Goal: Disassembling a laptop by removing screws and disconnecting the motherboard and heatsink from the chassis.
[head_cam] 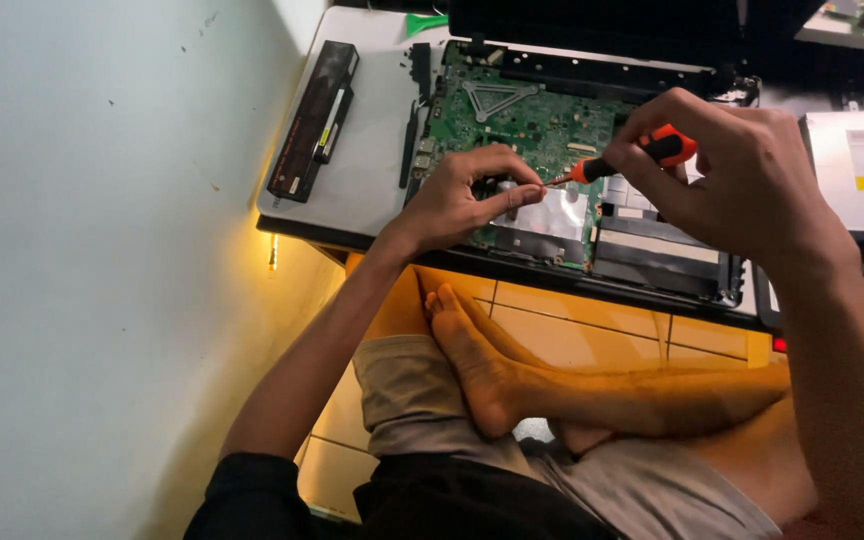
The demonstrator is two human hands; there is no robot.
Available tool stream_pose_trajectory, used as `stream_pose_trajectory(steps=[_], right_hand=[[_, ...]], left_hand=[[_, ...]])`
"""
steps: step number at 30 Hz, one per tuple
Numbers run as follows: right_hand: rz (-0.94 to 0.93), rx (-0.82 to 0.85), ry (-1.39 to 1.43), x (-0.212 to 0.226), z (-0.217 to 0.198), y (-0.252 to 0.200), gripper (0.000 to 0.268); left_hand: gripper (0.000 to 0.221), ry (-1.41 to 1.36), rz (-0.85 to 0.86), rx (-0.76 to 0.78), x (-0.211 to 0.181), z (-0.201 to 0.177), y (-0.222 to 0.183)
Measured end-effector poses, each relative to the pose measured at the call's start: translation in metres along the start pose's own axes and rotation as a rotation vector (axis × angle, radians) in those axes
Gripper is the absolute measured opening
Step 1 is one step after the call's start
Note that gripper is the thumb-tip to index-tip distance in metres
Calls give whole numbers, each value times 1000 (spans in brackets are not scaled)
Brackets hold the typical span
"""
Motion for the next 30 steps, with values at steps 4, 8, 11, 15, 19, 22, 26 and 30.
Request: stream_pose_trajectory(steps=[4, 8, 11, 15, 19, 22, 26, 30], right_hand=[[32, -3, 179, -8, 8, 6, 17], [0, 30, 351, -18, 20, 13, 21], [-68, 92, 435, -16, 20, 20, 26], [-146, 268, 514, -19, 33, 35, 15], [-129, 413, 436, -19, 45, 57, 22], [-93, 428, 402, -11, 38, 60, 23], [-38, 410, 335, -14, 37, 53, 21], [91, 457, -41, -22, 37, 49, 33]], left_hand=[[6, -75, -37, 9, 3, 0, 1], [2, 7, -19, -7, -1, -1, 2], [3, 19, -44, -10, 1, -2, 4], [27, 211, -3, 44, 9, 4, 6], [10, 394, 106, 93, 6, 15, 2], [12, 413, 90, 82, 6, 12, 5], [24, 364, 36, 89, 8, 13, 2], [16, 375, 3, 71, 5, 14, 5]])
Point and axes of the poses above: each hand's wrist, its own y-axis towards the middle knuckle, its own z-axis out of the palm, x = y × z, the point moved 7 cm from there along y, towards the middle knuckle, and after that the axes turned 8 degrees about -y, right-handed, at the moved point
